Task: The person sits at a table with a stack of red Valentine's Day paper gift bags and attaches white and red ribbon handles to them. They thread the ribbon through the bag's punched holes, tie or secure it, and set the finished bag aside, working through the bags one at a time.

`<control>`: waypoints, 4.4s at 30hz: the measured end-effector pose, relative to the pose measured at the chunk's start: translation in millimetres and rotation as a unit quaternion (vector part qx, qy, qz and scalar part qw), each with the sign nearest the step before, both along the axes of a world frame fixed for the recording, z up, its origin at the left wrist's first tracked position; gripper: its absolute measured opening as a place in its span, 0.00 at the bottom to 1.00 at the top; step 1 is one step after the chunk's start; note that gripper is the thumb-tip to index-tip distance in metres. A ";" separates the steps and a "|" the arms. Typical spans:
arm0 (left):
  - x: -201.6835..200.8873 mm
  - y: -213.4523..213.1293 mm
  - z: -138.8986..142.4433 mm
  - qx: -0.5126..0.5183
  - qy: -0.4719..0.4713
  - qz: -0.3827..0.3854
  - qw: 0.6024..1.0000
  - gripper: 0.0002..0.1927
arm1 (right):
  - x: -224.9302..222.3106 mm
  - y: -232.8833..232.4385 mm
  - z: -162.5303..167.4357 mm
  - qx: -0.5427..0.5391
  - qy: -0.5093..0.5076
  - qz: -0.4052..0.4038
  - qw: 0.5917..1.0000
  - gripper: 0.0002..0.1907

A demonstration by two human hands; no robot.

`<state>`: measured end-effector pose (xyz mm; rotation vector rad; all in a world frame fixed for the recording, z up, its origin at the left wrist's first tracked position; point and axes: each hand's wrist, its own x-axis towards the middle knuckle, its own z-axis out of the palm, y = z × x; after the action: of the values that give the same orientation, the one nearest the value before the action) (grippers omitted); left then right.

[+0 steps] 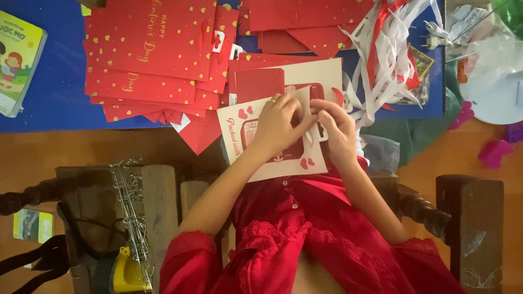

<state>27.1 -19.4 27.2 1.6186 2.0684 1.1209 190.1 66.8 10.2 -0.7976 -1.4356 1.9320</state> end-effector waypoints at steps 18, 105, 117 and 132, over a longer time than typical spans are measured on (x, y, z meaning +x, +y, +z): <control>-26.1 -4.0 -1.7 -0.070 -0.099 -0.101 0.987 0.18 | -10.4 6.1 2.2 -0.011 -0.125 0.073 0.989 0.33; -24.7 -3.7 7.1 -0.089 -0.123 -0.038 0.988 0.19 | -19.6 1.5 -20.8 0.113 -0.153 0.020 0.982 0.08; -25.7 -7.1 -4.3 -0.091 0.018 -0.020 0.995 0.10 | -20.8 1.6 -12.0 0.099 -0.161 0.024 0.982 0.07; -39.1 -5.5 -9.5 -0.141 -0.121 -0.023 0.982 0.11 | -20.5 1.2 -19.7 0.114 -0.150 0.052 0.981 0.06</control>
<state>-12.0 -24.9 17.7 1.3185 1.9217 0.9099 169.6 68.0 -9.4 -0.9510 -1.8744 1.7316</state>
